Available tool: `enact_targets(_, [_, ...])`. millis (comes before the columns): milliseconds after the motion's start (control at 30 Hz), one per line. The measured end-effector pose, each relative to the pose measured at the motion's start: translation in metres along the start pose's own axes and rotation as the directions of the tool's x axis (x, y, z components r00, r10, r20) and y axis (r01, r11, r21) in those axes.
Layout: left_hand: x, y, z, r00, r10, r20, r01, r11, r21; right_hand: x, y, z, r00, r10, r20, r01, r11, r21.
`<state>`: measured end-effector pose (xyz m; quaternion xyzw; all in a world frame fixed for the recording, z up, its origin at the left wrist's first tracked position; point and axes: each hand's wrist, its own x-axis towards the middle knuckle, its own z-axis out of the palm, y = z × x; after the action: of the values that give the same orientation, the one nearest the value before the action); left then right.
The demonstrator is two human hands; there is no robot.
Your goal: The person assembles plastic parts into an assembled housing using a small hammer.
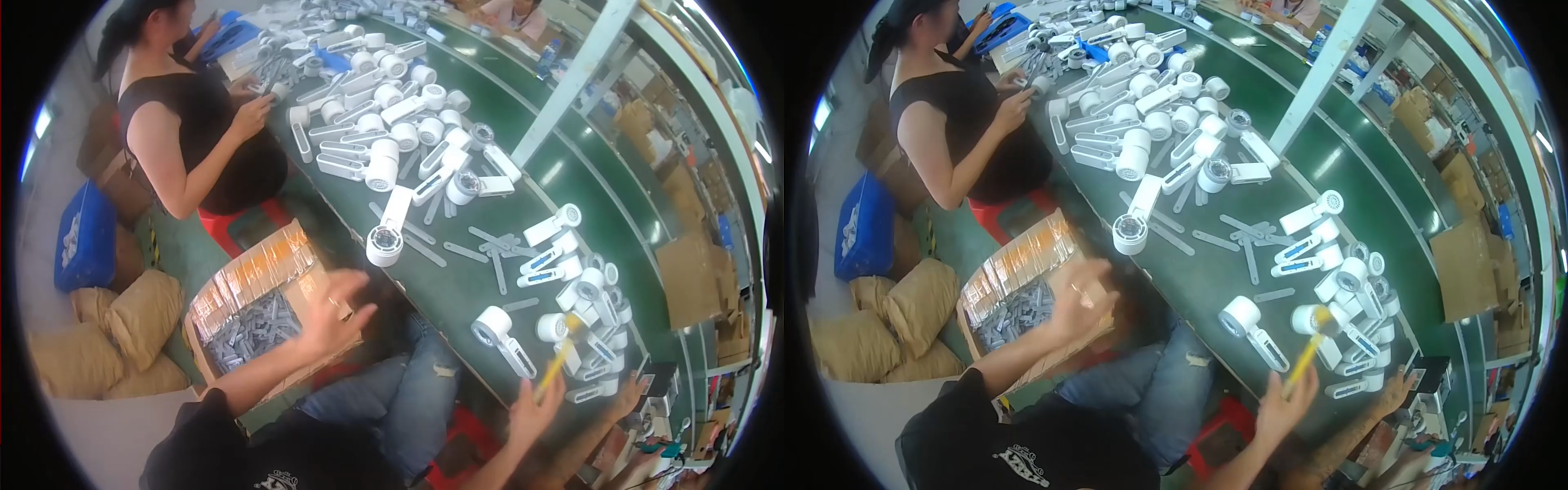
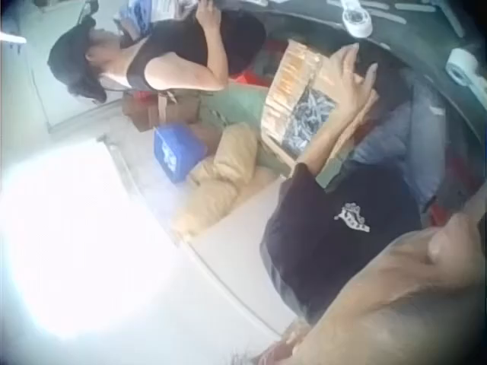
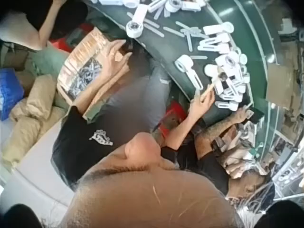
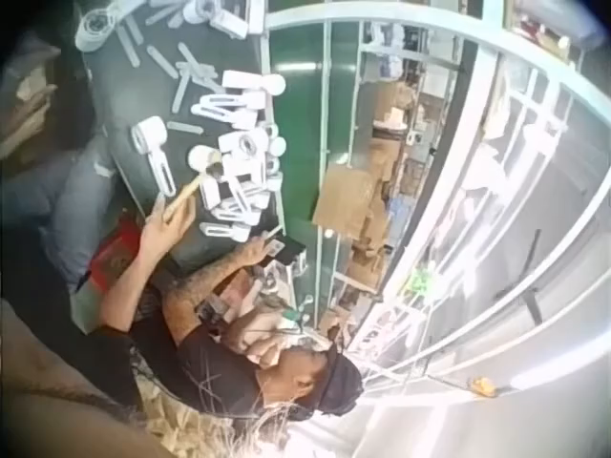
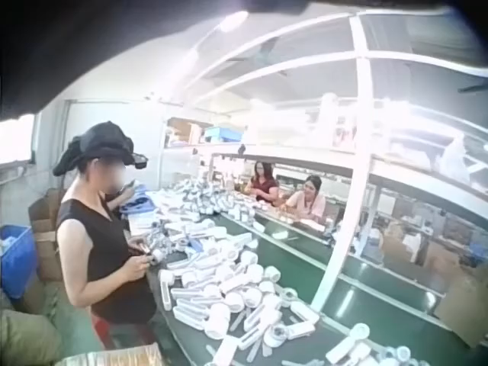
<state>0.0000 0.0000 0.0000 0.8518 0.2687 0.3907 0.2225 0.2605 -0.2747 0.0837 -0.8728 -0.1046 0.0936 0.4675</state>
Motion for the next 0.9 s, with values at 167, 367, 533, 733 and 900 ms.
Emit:
enact_targets(167, [0.077,0.012,0.013,0.999,-0.044,-0.026,0.048,0.983,0.176,0.009,0.036,-0.046,0.937,-0.341,-0.07,0.307,0.904,-0.298])
enact_targets(367, [0.102,-0.032,0.04,0.998,-0.026,-0.052,0.03,0.995,0.092,-0.019,0.048,-0.069,0.92,-0.389,0.046,0.36,0.793,-0.492])
enact_targets(533, [0.135,-0.038,0.054,0.997,0.023,-0.076,-0.006,0.976,0.218,-0.009,0.053,-0.073,0.868,-0.468,0.163,0.464,0.651,-0.601])
enact_targets(733, [0.159,-0.057,0.051,0.995,-0.058,-0.087,0.083,0.944,0.318,0.017,0.079,-0.059,0.882,-0.453,0.13,0.435,0.676,-0.595])
enact_targets(900, [0.159,-0.063,0.039,0.992,-0.111,-0.059,0.122,0.964,0.238,0.025,0.088,-0.048,0.88,-0.467,0.084,0.406,0.648,-0.645])
